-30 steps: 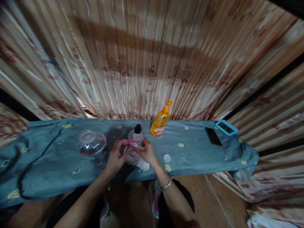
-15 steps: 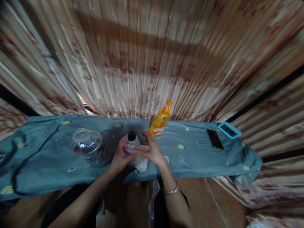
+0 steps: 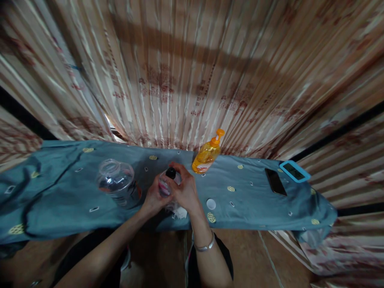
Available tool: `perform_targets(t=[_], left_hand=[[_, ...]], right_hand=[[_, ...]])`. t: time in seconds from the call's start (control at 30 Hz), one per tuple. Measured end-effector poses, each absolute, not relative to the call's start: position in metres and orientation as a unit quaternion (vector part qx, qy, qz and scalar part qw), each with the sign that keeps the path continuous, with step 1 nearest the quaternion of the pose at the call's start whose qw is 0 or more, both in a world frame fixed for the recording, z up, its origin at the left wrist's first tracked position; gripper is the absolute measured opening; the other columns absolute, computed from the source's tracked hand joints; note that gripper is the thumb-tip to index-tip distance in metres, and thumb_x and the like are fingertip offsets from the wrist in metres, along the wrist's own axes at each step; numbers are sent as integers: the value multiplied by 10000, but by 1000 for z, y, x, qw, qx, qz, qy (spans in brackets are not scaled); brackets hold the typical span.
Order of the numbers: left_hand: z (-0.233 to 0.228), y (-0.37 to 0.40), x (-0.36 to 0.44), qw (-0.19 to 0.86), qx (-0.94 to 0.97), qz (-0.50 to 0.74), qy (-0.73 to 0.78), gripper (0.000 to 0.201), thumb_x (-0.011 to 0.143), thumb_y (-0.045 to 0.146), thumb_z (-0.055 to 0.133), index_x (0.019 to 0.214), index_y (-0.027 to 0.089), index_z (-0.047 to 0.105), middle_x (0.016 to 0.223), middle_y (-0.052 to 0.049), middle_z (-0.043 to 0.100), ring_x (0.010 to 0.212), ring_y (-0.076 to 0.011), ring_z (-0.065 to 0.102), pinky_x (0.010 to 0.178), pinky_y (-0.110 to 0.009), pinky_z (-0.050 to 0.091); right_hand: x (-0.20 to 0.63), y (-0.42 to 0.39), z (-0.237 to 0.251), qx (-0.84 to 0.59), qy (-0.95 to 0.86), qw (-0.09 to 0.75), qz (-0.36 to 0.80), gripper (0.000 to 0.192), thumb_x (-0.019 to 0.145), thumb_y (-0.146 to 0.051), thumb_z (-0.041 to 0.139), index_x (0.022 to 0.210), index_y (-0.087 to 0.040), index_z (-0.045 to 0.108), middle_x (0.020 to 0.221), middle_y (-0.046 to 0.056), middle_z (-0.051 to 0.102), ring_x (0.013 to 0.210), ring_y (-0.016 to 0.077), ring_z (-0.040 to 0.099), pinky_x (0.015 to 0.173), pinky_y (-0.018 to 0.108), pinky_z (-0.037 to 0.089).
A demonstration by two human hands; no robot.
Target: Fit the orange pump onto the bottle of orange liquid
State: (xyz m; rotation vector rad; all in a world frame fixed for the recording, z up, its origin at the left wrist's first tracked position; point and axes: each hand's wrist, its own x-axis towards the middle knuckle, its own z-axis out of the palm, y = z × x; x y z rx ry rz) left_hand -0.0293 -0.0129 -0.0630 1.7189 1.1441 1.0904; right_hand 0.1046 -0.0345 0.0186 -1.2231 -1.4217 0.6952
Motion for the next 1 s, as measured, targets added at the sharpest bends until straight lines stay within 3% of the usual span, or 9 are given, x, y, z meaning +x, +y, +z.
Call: perform_targets(t=[0.2,0.3,0.43,0.57,0.67,0.83,1.0], left_hand=[[-60,-13,-33,409,677,435,431,711,657,302,773,1287,188,466,1231,-87,660,1110,-265,656,991,-438,525],[-60,-13,-32,412,674,436,431,711,651,297,780,1283,188,472,1233,-88,662,1106,-264,659,991,-437,526],[-62,-14,-30,415,670,434,437,737,628,275,792,1288,195,474,1236,-84,662,1116,-268,655,1003,-447,519],[-60,-14,-32,422,670,433,432,721,650,276,780,1294,194,467,1248,-91,656,1140,-272,645,1018,-451,507],[-59,-14,-34,415,674,432,433,724,642,275,786,1286,190,467,1249,-98,659,1145,-283,644,1019,-457,506],[-58,-15,-31,410,676,430,435,710,639,270,782,1272,176,473,1243,-103,659,1134,-282,649,1016,-454,511],[-59,-15,-30,414,671,432,438,706,649,270,773,1280,167,472,1225,-101,662,1105,-273,661,1000,-441,526]], right_hand=[[114,-34,17,-466,-646,497,343,348,896,-400,640,1216,-265,612,1271,37,665,1200,200,610,1047,371,468],[115,-33,15,-459,-646,508,337,455,869,-425,672,1277,-265,548,1322,59,618,1246,199,574,1044,371,480],[114,-30,13,-501,-615,540,282,527,768,-441,793,1176,-251,519,1396,110,526,1291,237,516,1071,444,445],[130,-28,11,-532,-606,527,268,554,692,-481,848,1104,-258,551,1372,106,548,1259,262,535,1076,493,427],[145,-29,12,-538,-610,508,286,502,727,-497,812,1112,-272,581,1339,87,579,1187,257,584,1065,514,434],[134,-32,14,-517,-619,512,297,483,709,-469,833,1072,-251,599,1351,104,579,1241,260,565,1070,462,440],[128,-33,15,-503,-620,523,300,269,806,-412,753,938,-252,582,1344,101,586,1251,249,564,1080,452,428]])
